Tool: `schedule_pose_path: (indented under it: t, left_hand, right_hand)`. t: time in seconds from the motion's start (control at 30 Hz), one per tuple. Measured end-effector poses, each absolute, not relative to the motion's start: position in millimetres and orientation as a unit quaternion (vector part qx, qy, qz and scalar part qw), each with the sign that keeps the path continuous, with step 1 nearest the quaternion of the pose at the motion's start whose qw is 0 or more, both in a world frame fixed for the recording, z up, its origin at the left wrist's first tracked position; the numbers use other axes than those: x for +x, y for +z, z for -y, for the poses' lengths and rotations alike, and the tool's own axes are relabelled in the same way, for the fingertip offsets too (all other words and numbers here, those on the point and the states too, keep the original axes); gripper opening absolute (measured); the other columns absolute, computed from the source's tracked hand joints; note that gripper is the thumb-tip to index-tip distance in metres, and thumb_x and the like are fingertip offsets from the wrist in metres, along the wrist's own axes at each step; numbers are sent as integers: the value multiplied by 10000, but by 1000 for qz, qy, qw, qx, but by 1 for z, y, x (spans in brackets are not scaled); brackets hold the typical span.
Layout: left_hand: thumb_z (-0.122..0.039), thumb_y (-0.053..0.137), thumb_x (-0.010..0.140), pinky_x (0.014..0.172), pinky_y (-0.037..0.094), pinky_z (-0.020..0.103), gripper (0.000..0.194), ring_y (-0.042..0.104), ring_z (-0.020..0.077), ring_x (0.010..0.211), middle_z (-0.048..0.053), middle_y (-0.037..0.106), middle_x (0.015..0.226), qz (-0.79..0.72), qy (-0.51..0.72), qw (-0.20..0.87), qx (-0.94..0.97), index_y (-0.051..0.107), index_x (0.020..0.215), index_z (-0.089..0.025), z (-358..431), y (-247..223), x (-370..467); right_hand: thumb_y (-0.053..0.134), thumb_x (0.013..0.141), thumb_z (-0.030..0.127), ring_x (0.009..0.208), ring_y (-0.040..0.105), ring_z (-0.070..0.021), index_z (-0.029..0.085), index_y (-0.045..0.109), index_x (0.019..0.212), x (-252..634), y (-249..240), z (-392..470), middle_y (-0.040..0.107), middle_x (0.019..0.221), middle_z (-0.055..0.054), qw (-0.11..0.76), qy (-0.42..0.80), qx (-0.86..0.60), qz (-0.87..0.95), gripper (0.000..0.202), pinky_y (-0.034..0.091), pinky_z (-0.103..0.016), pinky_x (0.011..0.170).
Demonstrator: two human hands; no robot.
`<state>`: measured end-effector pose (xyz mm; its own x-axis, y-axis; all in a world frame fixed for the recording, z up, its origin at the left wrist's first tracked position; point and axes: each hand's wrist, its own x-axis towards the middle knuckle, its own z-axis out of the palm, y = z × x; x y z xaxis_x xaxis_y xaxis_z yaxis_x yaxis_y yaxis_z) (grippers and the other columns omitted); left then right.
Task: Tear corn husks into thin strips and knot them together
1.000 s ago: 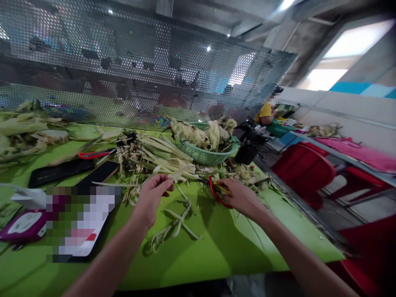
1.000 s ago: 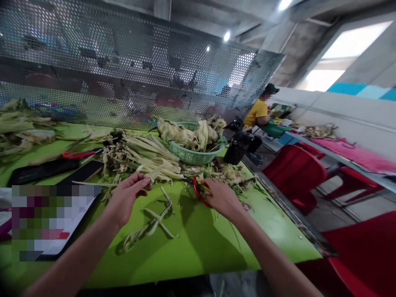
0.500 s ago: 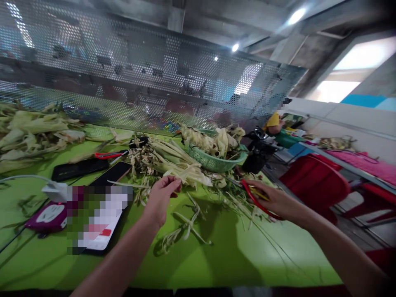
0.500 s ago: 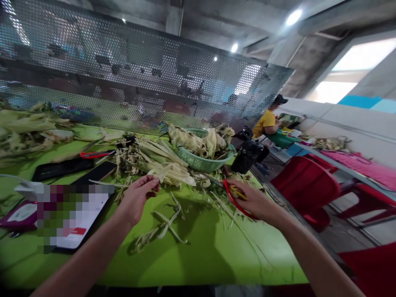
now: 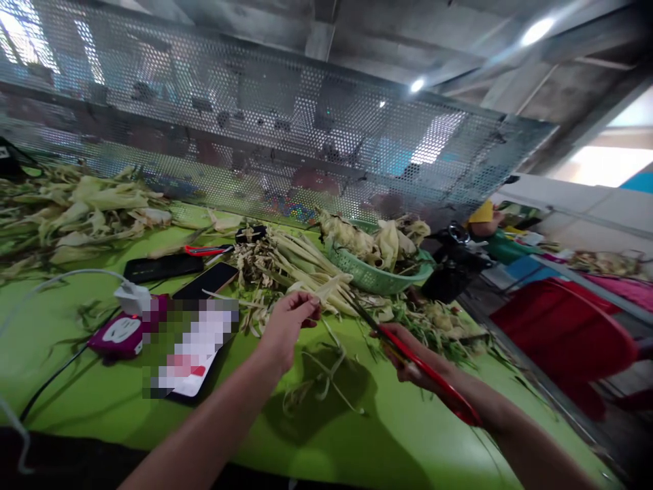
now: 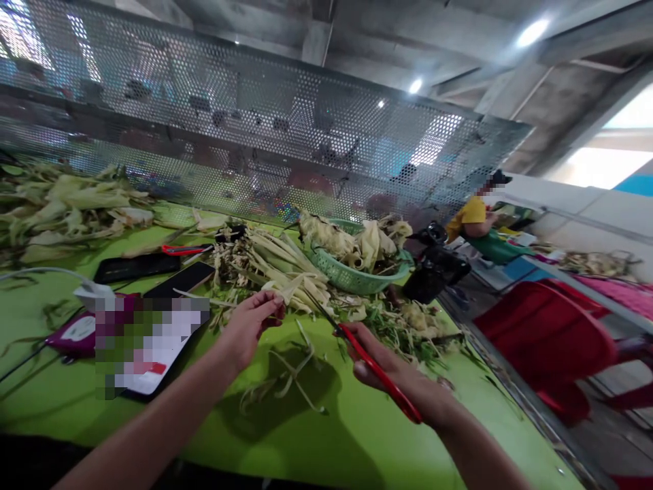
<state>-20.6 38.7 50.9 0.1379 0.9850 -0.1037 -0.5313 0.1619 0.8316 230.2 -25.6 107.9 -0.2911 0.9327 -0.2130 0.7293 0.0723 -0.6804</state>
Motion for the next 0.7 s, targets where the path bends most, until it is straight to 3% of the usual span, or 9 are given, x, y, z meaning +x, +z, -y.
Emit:
schedule_pose_path:
  t: [0.1,0.5,0.7]
  left_hand:
    - [-336,754,639,650,429,229,251,544,97,627,1,604,657,-329,555,692,323,597,693,-149,-39,51,-19]
    - [-342,797,596,677,458,252,292,585,103,622,15,629,678,-321,540,718,301,633,714,-131,-37,52,-16]
    - [-341,810,583,668,447,248,299,551,84,573,-3,606,633,-321,538,719,302,620,680,-131,-36,55,-17]
  right_hand:
    - [467,842,612,1177,515,-325,270,286,1463,215,104,18,513,1330,-135,128,370,-539,746,731,424,-468,975]
    - [483,871,540,1038,543,-246,264,368,1390,183,108,6,542,1188,-90,144,391,-486,768,599,434,-386,932]
    - [525,834,569,788,536,-189,235,446,1317,187,96,2,558,859,-30,151,360,-519,760,592,462,-300,712]
